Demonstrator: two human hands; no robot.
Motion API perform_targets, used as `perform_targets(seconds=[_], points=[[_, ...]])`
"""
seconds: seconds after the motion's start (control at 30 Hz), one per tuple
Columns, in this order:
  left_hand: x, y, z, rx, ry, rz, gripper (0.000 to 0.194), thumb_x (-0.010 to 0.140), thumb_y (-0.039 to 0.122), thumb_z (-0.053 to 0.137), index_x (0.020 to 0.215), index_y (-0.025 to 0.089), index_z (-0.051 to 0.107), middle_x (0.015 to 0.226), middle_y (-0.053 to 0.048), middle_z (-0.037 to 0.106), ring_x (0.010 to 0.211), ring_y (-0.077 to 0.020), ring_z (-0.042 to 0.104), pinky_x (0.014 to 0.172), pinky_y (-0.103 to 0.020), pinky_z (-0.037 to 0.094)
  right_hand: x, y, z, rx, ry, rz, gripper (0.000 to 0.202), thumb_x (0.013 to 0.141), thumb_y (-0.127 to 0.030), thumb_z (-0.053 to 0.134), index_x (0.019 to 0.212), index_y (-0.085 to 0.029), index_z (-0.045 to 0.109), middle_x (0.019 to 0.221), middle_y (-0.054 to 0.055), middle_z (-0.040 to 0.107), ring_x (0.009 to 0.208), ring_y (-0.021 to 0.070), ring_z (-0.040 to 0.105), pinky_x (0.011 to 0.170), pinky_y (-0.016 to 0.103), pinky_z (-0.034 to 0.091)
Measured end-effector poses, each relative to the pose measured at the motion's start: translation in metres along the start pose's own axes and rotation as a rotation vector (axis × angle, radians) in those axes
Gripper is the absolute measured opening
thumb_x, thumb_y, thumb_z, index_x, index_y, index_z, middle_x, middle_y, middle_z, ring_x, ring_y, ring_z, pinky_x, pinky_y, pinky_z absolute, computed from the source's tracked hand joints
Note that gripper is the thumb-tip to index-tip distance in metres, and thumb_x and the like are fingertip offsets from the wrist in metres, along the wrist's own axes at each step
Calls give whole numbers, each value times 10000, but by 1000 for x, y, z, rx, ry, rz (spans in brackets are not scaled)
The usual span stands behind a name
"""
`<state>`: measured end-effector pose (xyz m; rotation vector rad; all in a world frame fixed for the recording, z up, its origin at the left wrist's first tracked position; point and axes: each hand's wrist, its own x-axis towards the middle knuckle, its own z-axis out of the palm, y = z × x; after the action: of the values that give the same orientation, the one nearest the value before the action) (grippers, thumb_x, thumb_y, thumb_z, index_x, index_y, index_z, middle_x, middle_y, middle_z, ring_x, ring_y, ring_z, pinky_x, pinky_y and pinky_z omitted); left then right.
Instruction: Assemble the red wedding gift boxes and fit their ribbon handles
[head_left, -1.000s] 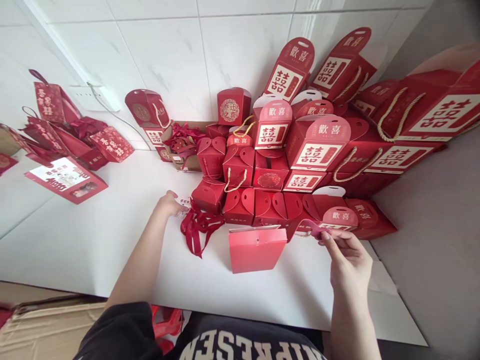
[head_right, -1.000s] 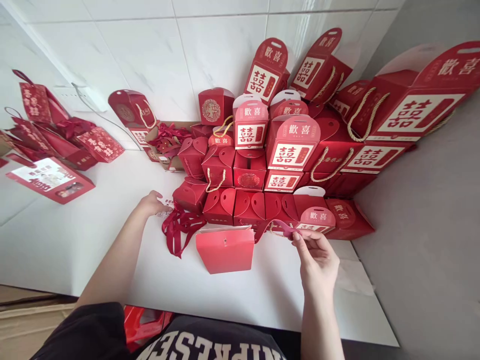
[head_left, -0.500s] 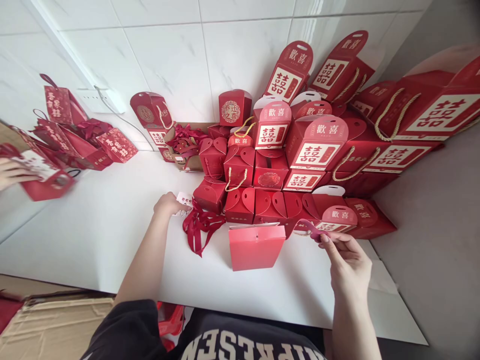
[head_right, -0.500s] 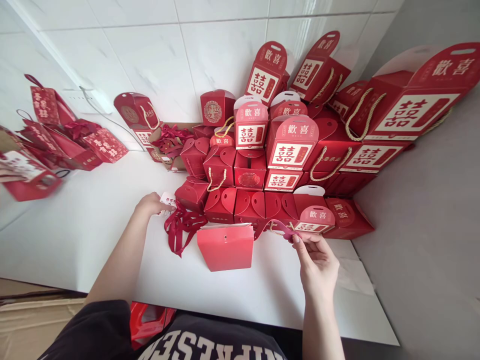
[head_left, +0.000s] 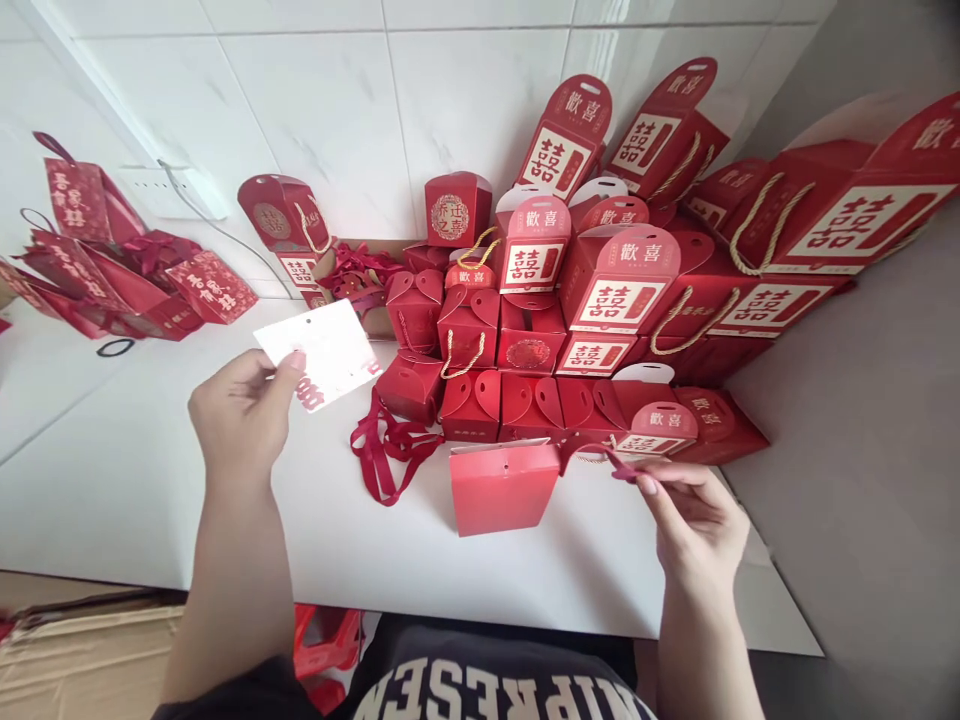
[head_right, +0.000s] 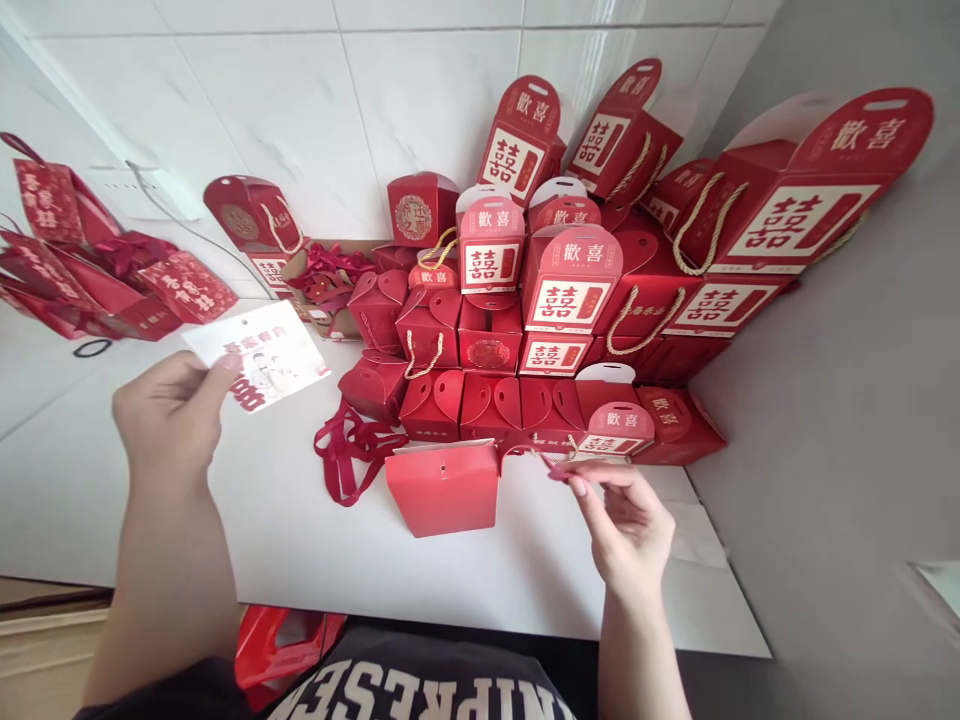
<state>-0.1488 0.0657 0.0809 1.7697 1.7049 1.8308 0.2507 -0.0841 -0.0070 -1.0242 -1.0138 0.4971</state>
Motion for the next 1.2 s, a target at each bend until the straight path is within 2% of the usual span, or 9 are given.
perform_targets(seconds=[0.03,0.1,0.17,0.33,0.5,0.73,0.87,1.0,1.2], points=[[-13,19,5,-119,-12,0,342,834,465,735,822,128,683,758,-13,687,668,-135,591,643,-263,490,1,-6,3,30,-94,-102,125,816,-107,748,898,-197,715,815,42,750,768,198,720,700,346,577],[-46,53,23,-324,145,16,331,901,475,658,901,143,662,853,-29,693,771,-151,635,720,-282,528,5,-18,14,75,-208,-270,134,848,-82,691,900,-206,697,806,42,745,754,206,712,685,373,579],[-84,77,47,-398,156,-74,327,948,468,588,944,146,641,888,-40,691,803,-152,658,744,-280,543,9,-24,31,92,-210,-333,137,877,-89,657,929,-215,675,832,46,748,758,209,712,704,397,585],[-149,90,95,-447,143,-221,284,1012,421,475,1010,161,590,923,-58,675,807,-141,656,715,-251,536,15,-15,78,-89,-138,-254,127,916,-127,631,990,-229,644,919,53,745,921,218,730,837,400,582],[-155,80,108,-305,192,-82,208,1020,333,468,957,159,564,878,-43,626,785,-135,614,721,-261,508,8,-2,105,-212,-85,-253,165,928,-118,586,1033,-237,631,974,41,718,752,152,709,664,290,587],[-155,73,111,-245,232,131,93,992,266,509,977,181,545,845,-36,594,741,-139,622,658,-255,496,6,-3,110,-347,-86,-143,119,957,-190,549,1045,-238,613,863,19,729,607,136,680,604,285,569],[-159,68,105,-122,89,193,56,976,193,518,999,183,568,754,-15,631,589,-110,589,543,-218,434,3,-6,109,-441,-100,-86,56,947,-232,586,986,-228,626,698,-23,698,525,129,643,535,258,502],[-162,68,98,-41,18,182,56,960,169,538,974,187,590,730,-16,647,588,-117,570,554,-233,421,-2,-6,112,-470,-40,-62,59,948,-251,587,973,-220,631,742,-10,713,531,123,621,530,251,475],[-169,81,91,-398,142,16,151,1009,297,456,1016,202,572,850,-38,624,726,-144,618,648,-251,506,-3,-4,116,-387,37,-49,62,938,-259,593,972,-221,627,866,28,740,706,164,696,621,271,521]])
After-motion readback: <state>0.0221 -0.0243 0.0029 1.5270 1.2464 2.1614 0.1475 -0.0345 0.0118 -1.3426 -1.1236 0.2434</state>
